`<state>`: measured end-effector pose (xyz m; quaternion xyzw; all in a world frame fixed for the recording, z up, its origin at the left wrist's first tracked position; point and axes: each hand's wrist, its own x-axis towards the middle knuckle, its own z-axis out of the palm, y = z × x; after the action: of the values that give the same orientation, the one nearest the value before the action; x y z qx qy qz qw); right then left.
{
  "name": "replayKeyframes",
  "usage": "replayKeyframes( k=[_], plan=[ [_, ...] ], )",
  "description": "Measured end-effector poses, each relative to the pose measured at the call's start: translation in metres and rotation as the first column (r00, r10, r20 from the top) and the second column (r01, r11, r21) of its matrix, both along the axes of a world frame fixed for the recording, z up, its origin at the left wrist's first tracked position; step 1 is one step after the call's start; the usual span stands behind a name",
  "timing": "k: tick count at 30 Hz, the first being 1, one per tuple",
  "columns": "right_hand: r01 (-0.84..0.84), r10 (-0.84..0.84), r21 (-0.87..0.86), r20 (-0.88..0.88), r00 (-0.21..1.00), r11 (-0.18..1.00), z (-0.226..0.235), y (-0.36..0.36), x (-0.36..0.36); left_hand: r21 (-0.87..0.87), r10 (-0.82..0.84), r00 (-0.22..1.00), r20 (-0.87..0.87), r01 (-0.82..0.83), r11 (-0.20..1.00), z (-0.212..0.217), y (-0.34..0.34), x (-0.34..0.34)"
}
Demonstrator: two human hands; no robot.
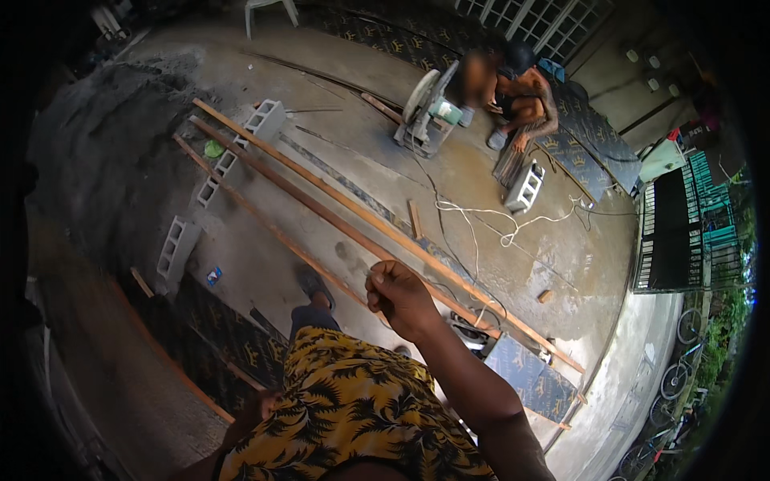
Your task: The person assembles a wooden frame by hammering nails into plywood sheets and wooden planks. They retrieve nails from a plastic container, position the plywood, and secure it to the frame using a hammer. Another person is visible in the background using a circular saw.
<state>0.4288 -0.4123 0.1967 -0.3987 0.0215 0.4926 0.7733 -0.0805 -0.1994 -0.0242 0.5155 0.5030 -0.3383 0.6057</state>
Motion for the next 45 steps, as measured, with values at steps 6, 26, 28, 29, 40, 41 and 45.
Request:
replayKeyframes(
  k=[6,26,28,29,40,41,45],
  plan=[
    [0.011,-0.025,-0.324,-0.04,0.999,0.946,-0.034,0.137,0.056,0.015,-0.106,0.992,-0.062,0.107,0.994,-0.016,0.152,0.015],
    [-0.118,0.145,-0.378,0.043,0.988,0.918,-0.091,0.392,0.377,-0.477,0.667,0.653,0.359,-0.486,0.733,0.104,0.459,0.567],
    [-0.175,0.191,-0.33,0.017,0.981,0.928,-0.108,0.439,0.446,-0.416,0.595,0.66,0.459,-0.432,0.8,0.109,0.5,0.639],
    [-0.195,0.195,-0.266,-0.026,0.98,0.944,-0.113,0.462,0.479,-0.366,0.575,0.68,0.456,-0.446,0.817,0.111,0.517,0.67],
    [0.06,-0.088,-0.104,-0.284,0.955,0.993,-0.069,0.537,0.722,-0.002,0.556,0.813,0.172,-0.565,0.825,0.141,0.638,0.858],
    [0.09,-0.119,-0.111,-0.296,0.948,0.99,-0.067,0.536,0.739,0.061,0.51,0.848,0.147,-0.522,0.851,0.144,0.652,0.879],
    [0.291,-0.311,-0.111,-0.339,0.888,0.95,-0.068,0.536,0.796,0.132,0.35,0.937,0.014,-0.349,0.928,0.143,0.724,0.964]
  ],
)
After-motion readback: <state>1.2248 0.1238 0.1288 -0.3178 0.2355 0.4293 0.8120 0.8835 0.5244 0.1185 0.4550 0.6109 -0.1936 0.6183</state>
